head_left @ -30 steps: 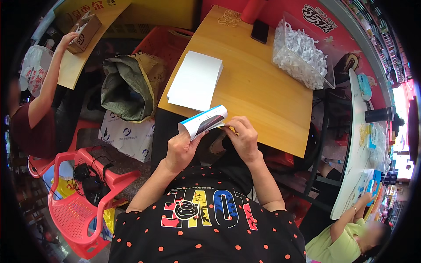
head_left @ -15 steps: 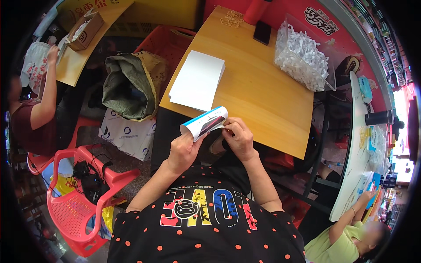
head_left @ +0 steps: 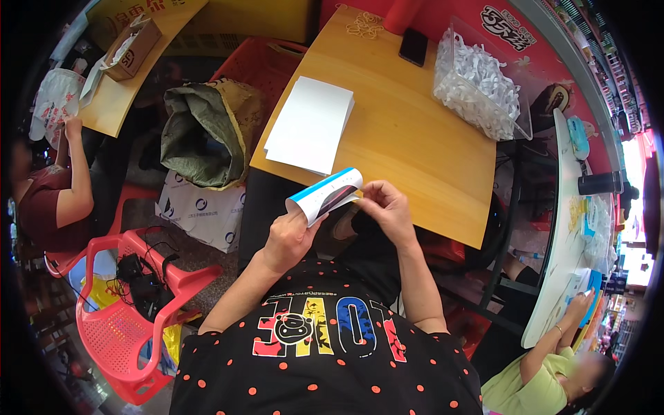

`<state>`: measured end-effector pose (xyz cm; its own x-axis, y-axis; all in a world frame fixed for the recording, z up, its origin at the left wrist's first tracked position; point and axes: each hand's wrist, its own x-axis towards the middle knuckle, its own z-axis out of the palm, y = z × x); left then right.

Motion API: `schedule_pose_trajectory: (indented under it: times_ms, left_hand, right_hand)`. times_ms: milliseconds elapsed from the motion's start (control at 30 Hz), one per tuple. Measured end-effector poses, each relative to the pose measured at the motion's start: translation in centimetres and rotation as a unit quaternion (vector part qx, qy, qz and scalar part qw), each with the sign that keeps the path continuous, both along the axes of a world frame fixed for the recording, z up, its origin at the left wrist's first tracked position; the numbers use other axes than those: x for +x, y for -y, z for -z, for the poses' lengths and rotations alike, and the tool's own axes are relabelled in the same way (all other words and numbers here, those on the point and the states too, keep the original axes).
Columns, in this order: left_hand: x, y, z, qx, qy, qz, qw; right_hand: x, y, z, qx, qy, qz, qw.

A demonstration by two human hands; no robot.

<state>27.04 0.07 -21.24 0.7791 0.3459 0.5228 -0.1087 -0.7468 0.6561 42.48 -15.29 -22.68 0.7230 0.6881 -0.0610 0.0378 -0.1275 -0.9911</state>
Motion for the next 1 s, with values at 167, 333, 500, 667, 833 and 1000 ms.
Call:
schedule_pose_trajectory:
  times_ms: [167,333,500,667,833,1000]
  left_hand:
    - [-0.2,-0.1,0.5,0.012,-0.018,0.007,1.0]
    - [-0.1,-0.3,0.2,0.002,-0.015,0.029,0.999]
    - [-0.1,-0.4,0.2,-0.016,-0.018,0.038,0.999]
    - [-0.4,-0.4,0.6,-0.016,-0.034,0.037,0.999]
    - [-0.3,-0.4,0.5,0.007,-0.018,0.038,0.999]
    - [-0.4,-0.4,0.3,0.026,-0.014,0.04,0.999]
  right_hand:
    - [1.9,0.7,-0.2,-0.041,-0.048,-0.052,0.997]
    - [2.5,0.6,-1.0,-0.086,-0.053,-0.118,0.988]
    - [1.9,0.2,-0.9,-0.104,-0.053,-0.118,0.986]
    - [1.4,-0.2,-1.0,-0.145,-0.023,-0.115,0.982]
    - [1.2,0.0,-0.8,-0.113,-0.038,-0.095,0.988]
    - [0.7,0.9,-2.6,-0.068,-0.084,-0.102,0.989]
